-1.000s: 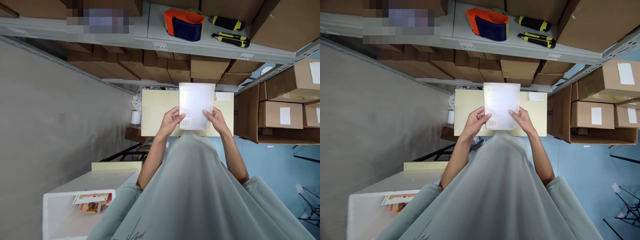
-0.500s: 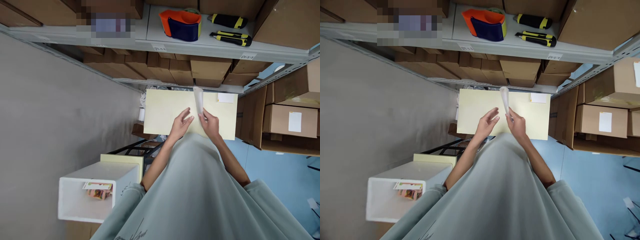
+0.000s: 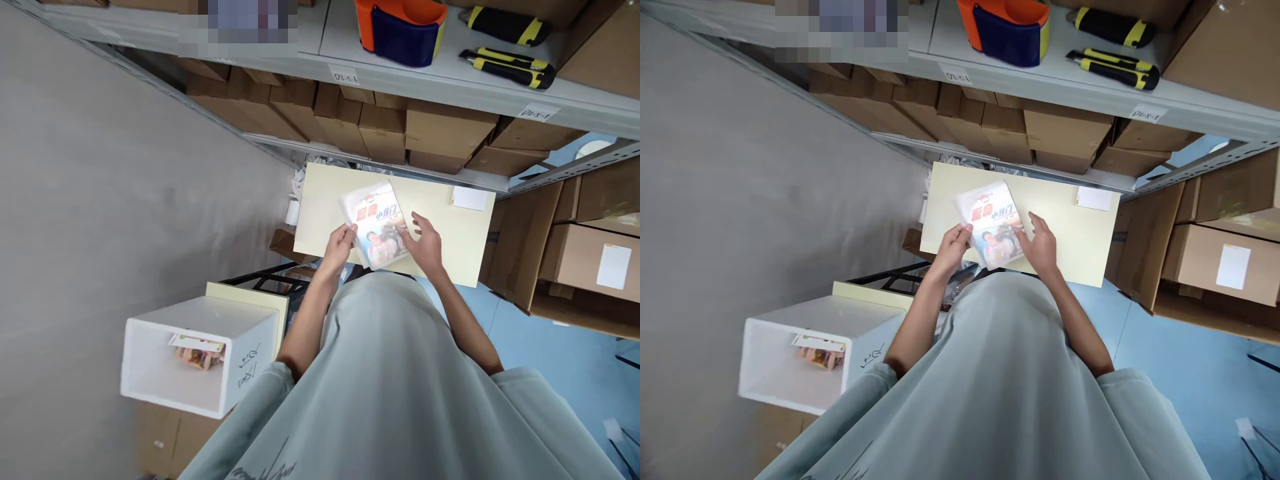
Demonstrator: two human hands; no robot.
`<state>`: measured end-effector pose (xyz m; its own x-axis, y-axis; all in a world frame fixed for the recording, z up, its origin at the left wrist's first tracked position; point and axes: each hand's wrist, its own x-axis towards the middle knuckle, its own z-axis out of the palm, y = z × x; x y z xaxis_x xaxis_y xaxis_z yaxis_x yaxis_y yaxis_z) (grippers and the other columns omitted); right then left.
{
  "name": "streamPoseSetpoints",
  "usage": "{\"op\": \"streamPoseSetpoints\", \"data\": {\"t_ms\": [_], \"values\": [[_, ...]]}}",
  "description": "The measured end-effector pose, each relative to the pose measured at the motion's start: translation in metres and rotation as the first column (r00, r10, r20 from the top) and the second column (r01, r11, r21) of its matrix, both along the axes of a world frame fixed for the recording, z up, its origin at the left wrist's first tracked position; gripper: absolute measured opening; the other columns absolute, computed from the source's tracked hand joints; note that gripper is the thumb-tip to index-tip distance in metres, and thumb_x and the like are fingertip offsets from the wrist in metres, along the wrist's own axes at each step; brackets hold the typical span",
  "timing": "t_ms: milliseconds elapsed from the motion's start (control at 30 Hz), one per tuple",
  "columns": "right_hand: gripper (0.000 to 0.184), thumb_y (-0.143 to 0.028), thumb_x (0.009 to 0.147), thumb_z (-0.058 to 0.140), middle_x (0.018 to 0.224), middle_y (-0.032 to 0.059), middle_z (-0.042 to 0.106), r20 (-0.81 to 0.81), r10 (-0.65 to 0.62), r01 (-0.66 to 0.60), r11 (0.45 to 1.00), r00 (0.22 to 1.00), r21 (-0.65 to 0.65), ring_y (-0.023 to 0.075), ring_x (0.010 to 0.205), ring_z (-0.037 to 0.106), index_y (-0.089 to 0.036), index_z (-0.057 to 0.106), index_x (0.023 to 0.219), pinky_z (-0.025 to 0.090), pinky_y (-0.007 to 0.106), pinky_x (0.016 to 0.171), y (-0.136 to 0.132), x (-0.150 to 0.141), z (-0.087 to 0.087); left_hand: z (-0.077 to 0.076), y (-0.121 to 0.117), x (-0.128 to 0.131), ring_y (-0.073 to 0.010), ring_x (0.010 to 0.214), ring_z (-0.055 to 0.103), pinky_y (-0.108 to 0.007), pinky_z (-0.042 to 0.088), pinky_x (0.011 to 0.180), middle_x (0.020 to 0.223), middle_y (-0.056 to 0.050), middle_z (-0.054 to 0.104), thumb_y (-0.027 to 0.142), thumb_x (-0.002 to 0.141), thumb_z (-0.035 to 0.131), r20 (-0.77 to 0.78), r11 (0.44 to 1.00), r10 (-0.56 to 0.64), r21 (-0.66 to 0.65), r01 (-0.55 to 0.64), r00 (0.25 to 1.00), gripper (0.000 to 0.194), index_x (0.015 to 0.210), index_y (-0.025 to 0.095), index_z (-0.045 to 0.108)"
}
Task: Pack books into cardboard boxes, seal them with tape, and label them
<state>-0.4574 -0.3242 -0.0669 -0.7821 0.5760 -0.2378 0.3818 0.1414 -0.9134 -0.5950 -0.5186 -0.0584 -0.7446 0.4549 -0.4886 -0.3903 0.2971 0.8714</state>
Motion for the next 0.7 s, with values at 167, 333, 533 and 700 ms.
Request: {"op": "streamPoseSetpoints", "data": {"t_ms": [167,333,533,700], "values": [[0.052,-0.062,0.083,0.083,0.107,0.0091,0.084,-0.033,0.038,-0.047,0.942,0.999,-0.333,0.0278,0.102,0.079,-0.02,0.082,0.113,0.065,0.039,0.089,-0.006,-0.024,-0.013,-0.009,-0.021,-0.04,-0.0167,0.071,0.061,-0.029,0.053,0.068,0.077,-0.001,0.069,0.08,0.084,0.074,-0.022,0.997,-0.058,0.042,0.059,0.998,0.058,0.083,0.022,0.067],[0.052,-0.061,0.08,0.082,0.102,0.0088,0.084,0.02,-0.051,0.054,0.949,0.999,-0.31,0.0243,0.095,0.079,-0.018,0.08,0.109,0.063,0.036,0.085,-0.048,-0.065,-0.025,-0.029,-0.05,-0.075,-0.0224,0.091,0.072,-0.034,0.058,0.086,0.089,-0.005,0.077,0.071,0.083,0.078,0.0,0.996,0.037,0.084,-0.037,0.999,0.052,0.097,0.021,0.071],[0.057,-0.064,0.078,0.079,0.089,0.0061,0.081,0.127,-0.042,0.077,0.955,0.991,-0.286,0.0213,0.081,0.074,-0.015,0.078,0.108,0.061,0.034,0.079,-0.107,-0.138,-0.055,-0.072,-0.109,-0.137,-0.0299,0.112,0.076,-0.04,0.058,0.099,0.11,-0.011,0.083,0.056,0.084,0.077,0.005,0.997,0.042,0.068,-0.042,0.999,0.047,0.114,0.019,0.075],[0.054,-0.066,0.084,0.071,0.077,0.0017,0.075,0.232,0.006,0.032,0.987,0.973,-0.16,0.0197,0.074,0.068,-0.016,0.077,0.105,0.057,0.031,0.075,-0.147,-0.215,-0.103,-0.119,-0.14,-0.213,-0.0303,0.112,0.076,-0.035,0.058,0.094,0.111,-0.009,0.084,0.037,0.09,0.072,-0.061,0.973,0.074,-0.215,-0.085,0.995,0.035,0.116,0.017,0.082]]}}
